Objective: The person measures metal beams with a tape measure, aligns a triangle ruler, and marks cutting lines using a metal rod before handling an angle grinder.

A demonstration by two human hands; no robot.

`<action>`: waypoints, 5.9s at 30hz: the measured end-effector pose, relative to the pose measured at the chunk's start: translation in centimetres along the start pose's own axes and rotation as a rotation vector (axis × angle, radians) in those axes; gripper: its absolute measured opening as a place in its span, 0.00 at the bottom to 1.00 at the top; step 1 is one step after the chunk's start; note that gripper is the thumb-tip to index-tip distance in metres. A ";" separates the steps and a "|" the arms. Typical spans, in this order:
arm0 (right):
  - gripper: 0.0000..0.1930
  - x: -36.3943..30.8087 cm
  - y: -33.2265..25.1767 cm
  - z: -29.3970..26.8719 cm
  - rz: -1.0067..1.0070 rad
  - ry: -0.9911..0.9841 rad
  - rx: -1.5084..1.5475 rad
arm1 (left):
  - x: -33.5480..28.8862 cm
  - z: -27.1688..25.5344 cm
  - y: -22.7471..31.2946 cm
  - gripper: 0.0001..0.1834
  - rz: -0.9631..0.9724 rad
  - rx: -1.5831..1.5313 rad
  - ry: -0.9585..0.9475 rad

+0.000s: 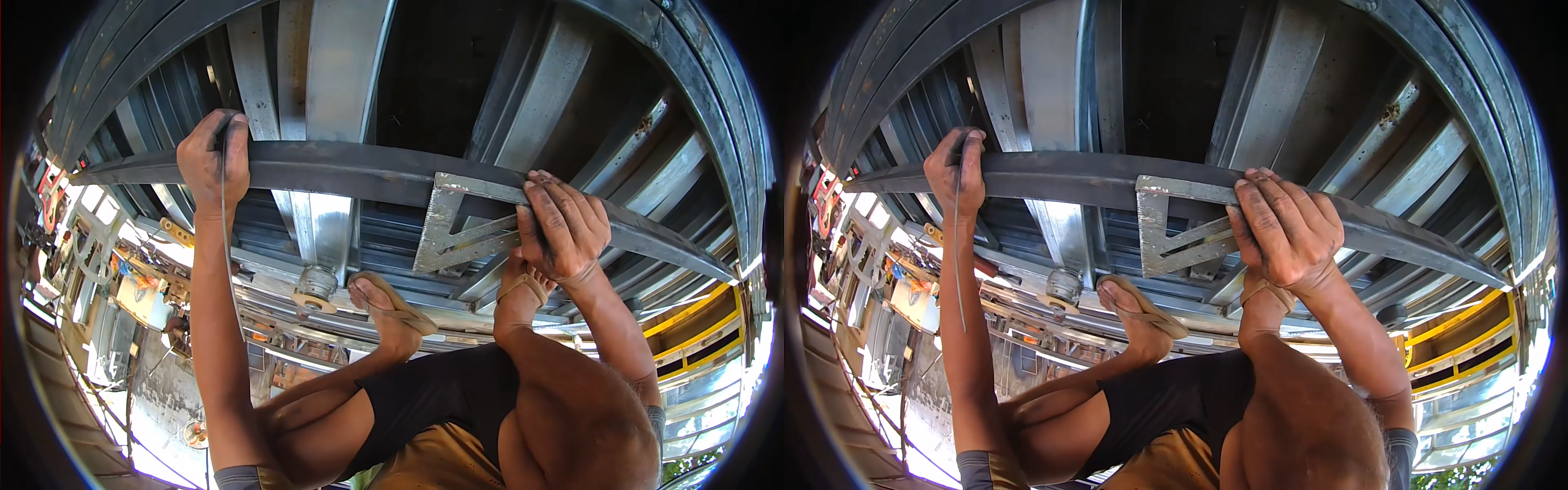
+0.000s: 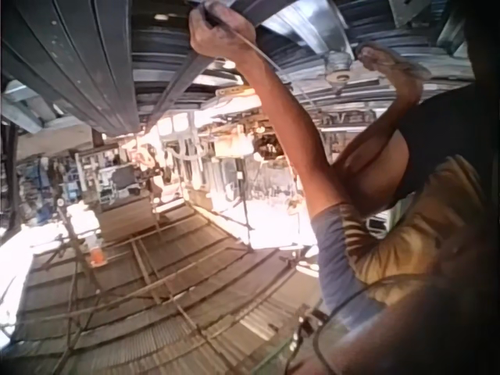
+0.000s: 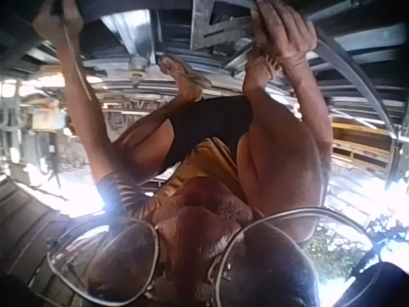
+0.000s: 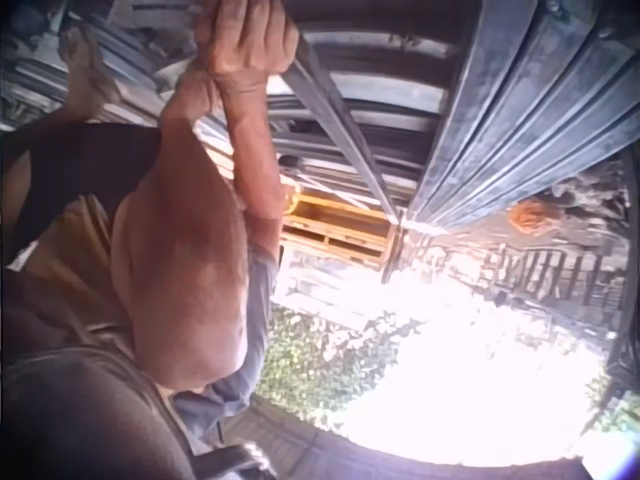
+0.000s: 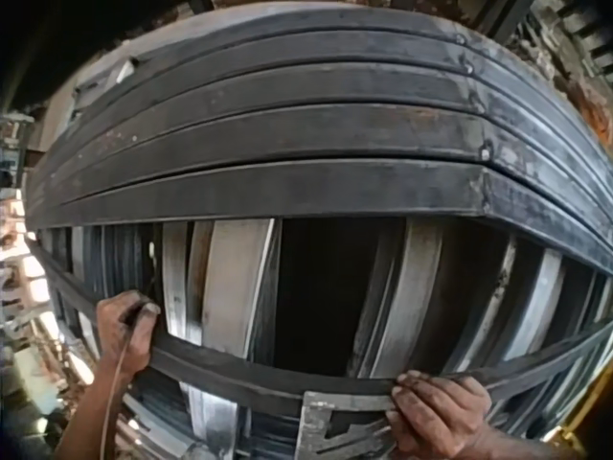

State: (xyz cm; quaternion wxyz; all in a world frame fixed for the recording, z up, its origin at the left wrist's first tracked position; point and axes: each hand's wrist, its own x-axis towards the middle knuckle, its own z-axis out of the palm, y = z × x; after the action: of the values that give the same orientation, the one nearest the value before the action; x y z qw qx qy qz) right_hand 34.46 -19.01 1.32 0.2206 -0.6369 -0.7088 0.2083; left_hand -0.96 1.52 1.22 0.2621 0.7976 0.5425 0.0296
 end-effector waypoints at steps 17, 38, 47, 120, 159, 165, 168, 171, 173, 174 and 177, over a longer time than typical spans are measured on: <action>0.14 0.0 0.1 -0.2 0.002 -0.020 0.009 | 0.0 0.0 0.1 0.08 -0.022 0.006 -0.010; 0.15 -0.6 0.4 -0.2 -0.037 -0.014 0.075 | 0.0 0.0 -0.5 0.06 0.019 -0.008 0.021; 0.15 -0.6 0.5 0.0 -0.032 -0.009 0.076 | 0.0 -0.1 -0.2 0.08 0.028 0.000 -0.004; 0.13 -0.6 0.5 0.2 -0.015 0.005 0.071 | 0.0 -0.1 -0.3 0.09 0.015 0.024 -0.005; 0.14 -0.4 -0.1 0.3 0.018 0.057 0.008 | 0.1 0.1 -0.2 0.09 0.005 0.018 0.023; 0.11 0.1 -0.6 0.2 0.051 0.024 -0.021 | -0.1 0.1 -0.2 0.11 0.004 0.023 0.017; 0.10 0.4 -0.9 0.1 0.058 -0.005 -0.064 | -0.2 0.2 -0.3 0.12 -0.024 0.011 0.030; 0.11 0.3 -0.7 0.4 0.052 0.011 -0.086 | -0.1 0.3 -0.5 0.12 0.027 0.033 0.053; 0.11 0.2 -0.7 0.5 0.045 0.033 -0.096 | -0.1 0.4 -0.5 0.09 0.032 0.008 0.057; 0.11 0.2 -0.7 0.5 0.049 0.038 -0.104 | -0.1 0.4 -0.5 0.09 0.034 0.007 0.063; 0.11 0.1 -0.8 0.7 0.053 0.048 -0.115 | -0.1 0.5 -0.6 0.13 0.039 0.026 0.063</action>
State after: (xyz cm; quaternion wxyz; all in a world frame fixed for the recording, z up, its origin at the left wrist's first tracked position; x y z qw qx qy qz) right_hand 33.45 -19.04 1.22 0.1950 -0.6718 -0.6970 0.1578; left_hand -1.34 1.38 0.56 0.2341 0.8101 0.5349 0.0527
